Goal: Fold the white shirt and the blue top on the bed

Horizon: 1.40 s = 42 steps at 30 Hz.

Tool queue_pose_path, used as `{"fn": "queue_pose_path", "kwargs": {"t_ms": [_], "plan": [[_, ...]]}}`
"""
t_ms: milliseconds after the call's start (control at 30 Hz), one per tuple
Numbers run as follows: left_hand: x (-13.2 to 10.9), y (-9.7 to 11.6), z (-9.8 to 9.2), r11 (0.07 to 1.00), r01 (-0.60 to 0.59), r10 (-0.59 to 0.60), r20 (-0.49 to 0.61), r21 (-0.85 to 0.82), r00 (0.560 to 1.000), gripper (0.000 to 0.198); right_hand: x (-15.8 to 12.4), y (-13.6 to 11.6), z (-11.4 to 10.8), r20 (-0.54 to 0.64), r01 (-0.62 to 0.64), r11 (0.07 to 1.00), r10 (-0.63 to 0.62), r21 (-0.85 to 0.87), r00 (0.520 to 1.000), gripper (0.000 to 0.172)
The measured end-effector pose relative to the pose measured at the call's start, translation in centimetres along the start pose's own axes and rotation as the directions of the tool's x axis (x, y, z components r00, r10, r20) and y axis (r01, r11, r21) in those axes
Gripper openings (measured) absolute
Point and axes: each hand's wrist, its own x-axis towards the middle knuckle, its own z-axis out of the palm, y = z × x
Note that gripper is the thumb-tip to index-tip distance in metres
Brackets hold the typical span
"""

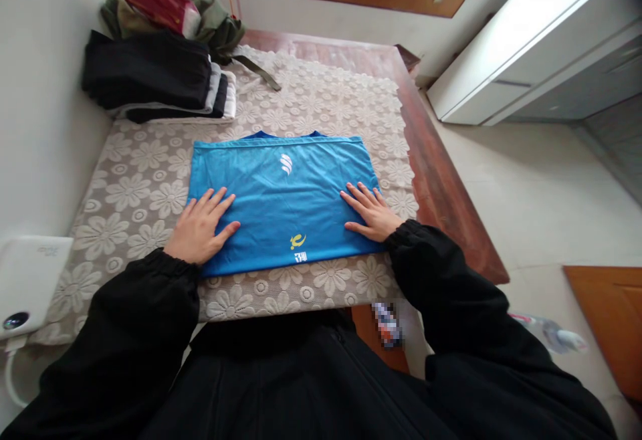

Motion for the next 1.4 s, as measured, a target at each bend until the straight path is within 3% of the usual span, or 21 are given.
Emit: {"fn": "queue_pose_path", "kwargs": {"t_ms": [100,200,367,500,633,733,833,900,1067,1400], "plan": [[1.2,-1.9,-2.0,0.994,0.030,-0.031,-0.015,-0.107,0.999,0.070,1.1,1.7,-2.4,-0.101,0.044,0.987,-0.029,0.152,0.994,0.055],[3.3,-3.5,-3.6,0.986,0.121,-0.133,-0.096,-0.116,0.986,0.063,3.9,3.6,-4.1,-0.286,0.015,0.966,0.062,0.260,0.956,0.044],[8.8,-4.8,-4.4,0.940,0.340,-0.341,-0.105,-0.022,0.934,0.058,11.2,5.7,-4.6,-0.292,-0.243,0.940,0.309,0.241,0.905,0.035],[12.3,-4.9,-3.9,0.900,0.436,-0.431,-0.194,-0.016,0.881,0.056,15.0,6.6,-3.9,-0.330,-0.463,0.858,0.513,0.220,0.793,0.043],[13.4,-4.9,-2.9,0.869,0.492,-0.478,-0.334,-0.045,0.813,0.045,15.5,7.5,-2.6,-0.412,-0.556,0.791,0.609,0.256,0.678,0.047],[13.3,-5.3,-2.3,0.869,0.487,-0.478,-0.401,-0.088,0.782,0.033,15.2,8.6,-1.3,-0.481,-0.493,0.824,0.564,0.279,0.671,0.040],[13.2,-6.2,-2.0,0.876,0.463,-0.475,-0.404,-0.136,0.782,0.026,15.2,10.3,-0.2,-0.539,-0.372,0.871,0.491,0.322,0.684,0.024],[13.3,-6.7,-1.9,0.883,0.434,-0.469,-0.391,-0.180,0.792,0.027,15.4,11.7,0.3,-0.542,-0.304,0.854,0.507,0.422,0.670,0.017],[13.6,-7.1,-1.9,0.881,0.302,-0.443,-0.405,-0.365,0.800,0.031,16.3,13.9,0.8,-0.506,-0.192,0.761,0.575,0.620,0.643,0.021],[13.8,-7.6,-1.2,0.862,0.197,-0.428,-0.463,-0.467,0.776,0.032,16.3,13.1,0.8,-0.535,0.022,0.658,0.591,0.752,0.604,0.034]]}}
